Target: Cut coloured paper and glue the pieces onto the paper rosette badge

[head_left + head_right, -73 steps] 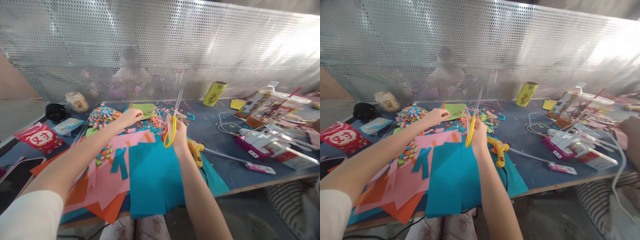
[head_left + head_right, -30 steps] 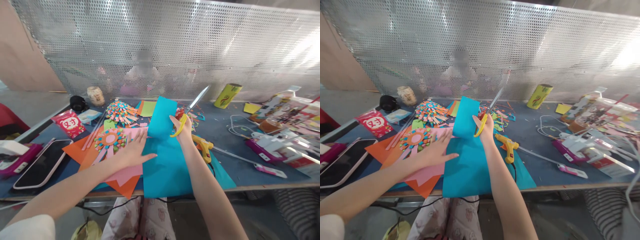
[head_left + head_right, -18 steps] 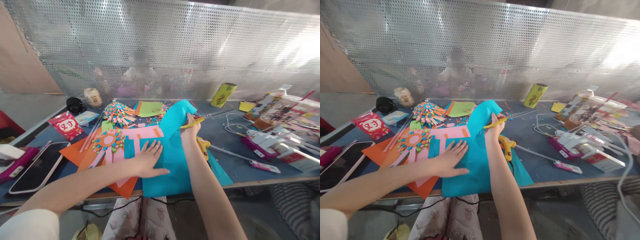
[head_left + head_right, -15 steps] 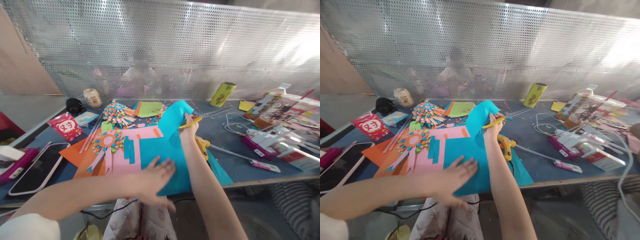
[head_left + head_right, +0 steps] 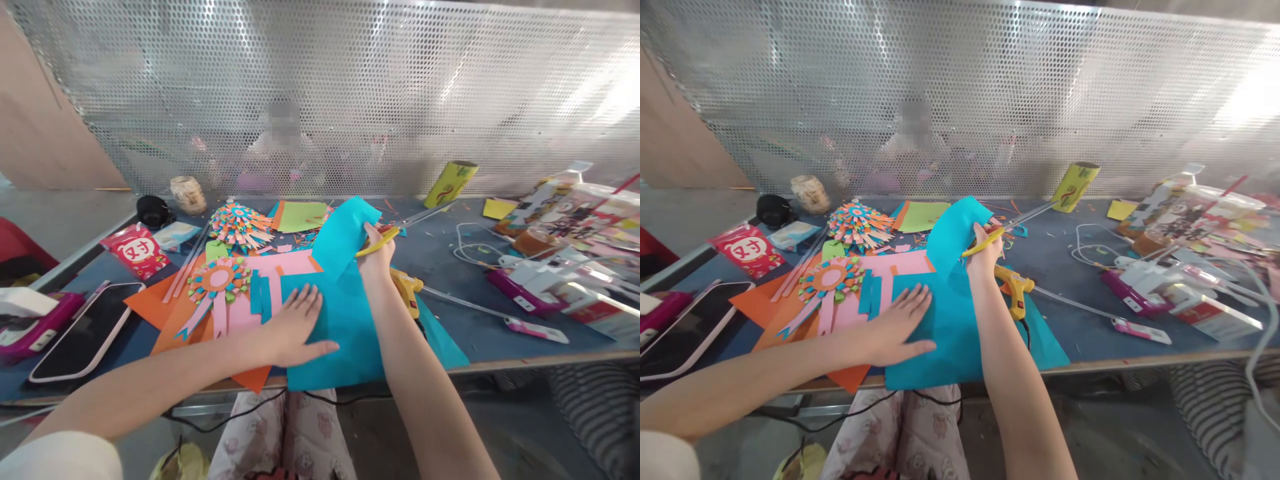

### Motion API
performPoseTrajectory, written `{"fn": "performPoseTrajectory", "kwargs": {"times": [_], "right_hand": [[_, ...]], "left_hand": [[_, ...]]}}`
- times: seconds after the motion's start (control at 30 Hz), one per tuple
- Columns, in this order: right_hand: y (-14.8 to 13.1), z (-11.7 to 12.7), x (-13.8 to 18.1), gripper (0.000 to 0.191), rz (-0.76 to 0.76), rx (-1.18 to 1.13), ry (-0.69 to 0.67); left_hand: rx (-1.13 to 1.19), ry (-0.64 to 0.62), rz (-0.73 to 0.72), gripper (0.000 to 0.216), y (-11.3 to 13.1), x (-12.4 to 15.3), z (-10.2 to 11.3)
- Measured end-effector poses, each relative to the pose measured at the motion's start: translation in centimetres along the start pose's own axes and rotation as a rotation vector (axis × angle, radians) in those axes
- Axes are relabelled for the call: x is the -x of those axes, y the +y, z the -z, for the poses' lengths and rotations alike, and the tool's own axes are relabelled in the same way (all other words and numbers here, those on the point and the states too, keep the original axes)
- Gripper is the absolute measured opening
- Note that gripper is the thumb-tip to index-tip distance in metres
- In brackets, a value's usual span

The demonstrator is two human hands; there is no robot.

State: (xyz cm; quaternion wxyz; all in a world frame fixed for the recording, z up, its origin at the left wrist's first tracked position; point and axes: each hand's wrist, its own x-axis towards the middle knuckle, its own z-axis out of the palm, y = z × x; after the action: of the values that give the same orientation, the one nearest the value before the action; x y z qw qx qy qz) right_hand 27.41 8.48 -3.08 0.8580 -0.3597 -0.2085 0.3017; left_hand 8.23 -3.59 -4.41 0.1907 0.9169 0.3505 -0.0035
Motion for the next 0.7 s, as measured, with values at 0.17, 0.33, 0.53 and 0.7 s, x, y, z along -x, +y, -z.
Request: {"fn": "performPoseTrajectory", "kwargs": {"times": [0.17, 0.33, 0.53, 0.7], "right_hand": [[0.1, 0.0, 0.1, 0.032, -0.006, -0.004, -0.016], [0.1, -0.1, 0.0, 0.033, -0.019, 0.002, -0.027], [-0.1, -0.2, -0.3, 0.033, -0.046, 0.01, -0.017], [-0.2, -0.3, -0.1, 0.034, -0.085, 0.049, -0.074]], "left_hand": [[0.514, -0.364, -0.658, 0.082, 3.6, 2.8, -0.2], [0.405, -0.333, -0.645, 0.047, 3.7, 2.9, 1.4], [-0.059, 0.146, 0.14, 0.085, -0.8, -0.4, 1.1], [0.232, -0.128, -0.388, 0.071, 0.6, 0.7, 0.7]]}}
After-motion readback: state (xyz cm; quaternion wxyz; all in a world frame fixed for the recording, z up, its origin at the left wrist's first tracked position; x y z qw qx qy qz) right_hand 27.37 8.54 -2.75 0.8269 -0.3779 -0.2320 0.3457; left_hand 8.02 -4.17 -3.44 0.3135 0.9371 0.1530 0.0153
